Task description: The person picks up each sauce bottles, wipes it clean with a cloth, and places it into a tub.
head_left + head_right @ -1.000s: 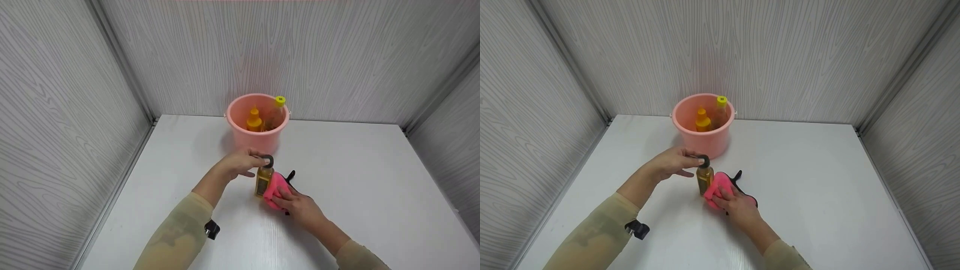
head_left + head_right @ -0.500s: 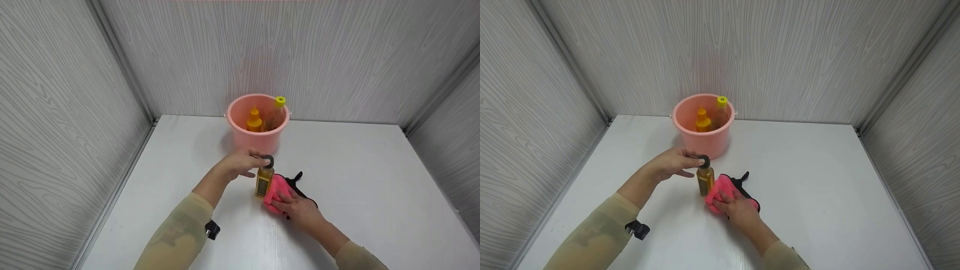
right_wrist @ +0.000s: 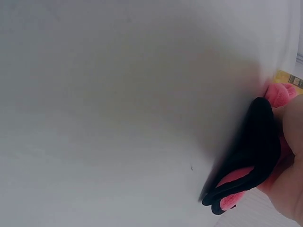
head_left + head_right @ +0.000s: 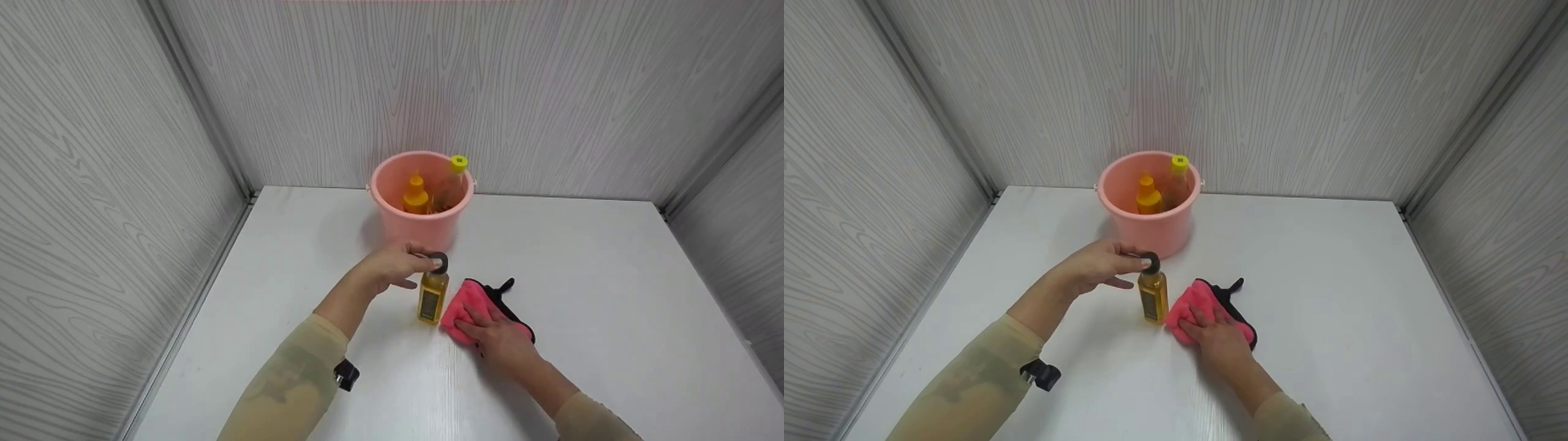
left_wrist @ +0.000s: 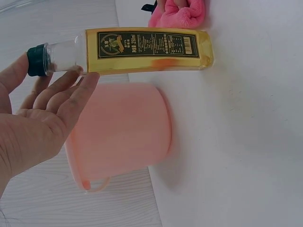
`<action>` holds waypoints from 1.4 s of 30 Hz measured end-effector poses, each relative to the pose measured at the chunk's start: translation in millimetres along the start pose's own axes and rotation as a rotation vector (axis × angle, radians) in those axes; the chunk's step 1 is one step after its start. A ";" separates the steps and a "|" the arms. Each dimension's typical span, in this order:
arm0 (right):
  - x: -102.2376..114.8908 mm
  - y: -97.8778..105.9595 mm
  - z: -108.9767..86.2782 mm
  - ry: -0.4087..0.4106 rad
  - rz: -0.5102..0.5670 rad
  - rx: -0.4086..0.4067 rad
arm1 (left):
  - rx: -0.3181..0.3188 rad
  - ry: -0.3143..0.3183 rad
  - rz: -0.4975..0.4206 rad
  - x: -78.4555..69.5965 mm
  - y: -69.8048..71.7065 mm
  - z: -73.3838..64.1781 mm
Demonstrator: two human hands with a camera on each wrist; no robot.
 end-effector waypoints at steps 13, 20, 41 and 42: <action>-46.8 -1.5 -6.5 -0.253 0.110 0.057 | -0.005 -0.002 0.011 0.0 0.5 0.1; -63.6 0.9 -8.4 -0.306 0.123 0.052 | -0.003 -0.002 -0.002 -1.0 -0.4 -1.2; -81.4 0.9 -12.6 -0.289 0.141 -0.082 | -0.018 -0.068 0.022 3.4 -1.7 -6.6; -80.7 1.1 -12.7 -0.285 0.138 -0.089 | -0.024 -0.076 0.023 3.6 -1.9 -6.8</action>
Point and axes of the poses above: each hand's wrist, its own z-axis towards the middle knuckle, its own y-axis out of the back of the hand, x = y × z, the point moved 7 cm from there along z, towards the middle knuckle, and after that the axes turned 8 degrees about -y, right-handed, at the moved point
